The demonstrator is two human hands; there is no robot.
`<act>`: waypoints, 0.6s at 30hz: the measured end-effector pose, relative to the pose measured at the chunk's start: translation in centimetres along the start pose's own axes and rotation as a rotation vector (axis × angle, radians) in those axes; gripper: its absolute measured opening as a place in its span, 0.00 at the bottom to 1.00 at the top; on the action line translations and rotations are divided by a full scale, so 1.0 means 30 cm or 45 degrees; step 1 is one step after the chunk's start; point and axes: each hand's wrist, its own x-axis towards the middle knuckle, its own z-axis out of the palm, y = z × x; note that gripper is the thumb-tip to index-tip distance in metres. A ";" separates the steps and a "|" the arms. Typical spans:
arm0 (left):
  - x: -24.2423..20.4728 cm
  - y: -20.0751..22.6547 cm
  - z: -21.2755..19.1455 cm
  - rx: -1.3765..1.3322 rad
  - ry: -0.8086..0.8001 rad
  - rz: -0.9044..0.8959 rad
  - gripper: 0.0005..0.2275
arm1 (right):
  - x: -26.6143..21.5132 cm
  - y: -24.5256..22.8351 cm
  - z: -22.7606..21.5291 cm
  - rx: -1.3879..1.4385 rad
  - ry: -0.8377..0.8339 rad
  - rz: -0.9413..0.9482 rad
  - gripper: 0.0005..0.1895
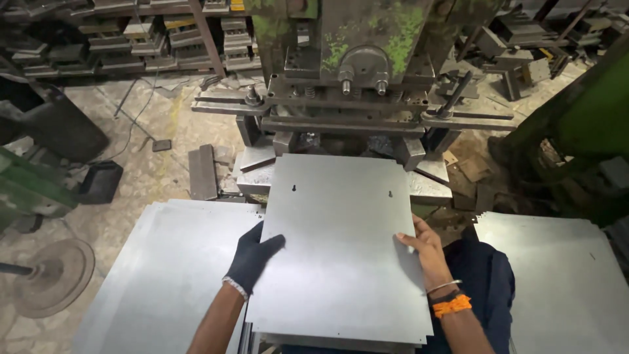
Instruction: Feeding individual metal sheets into a stamping machine for processing.
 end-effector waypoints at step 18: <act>0.130 0.156 0.048 0.978 -0.084 -0.018 0.40 | 0.088 0.157 0.040 -1.419 0.439 -0.333 0.48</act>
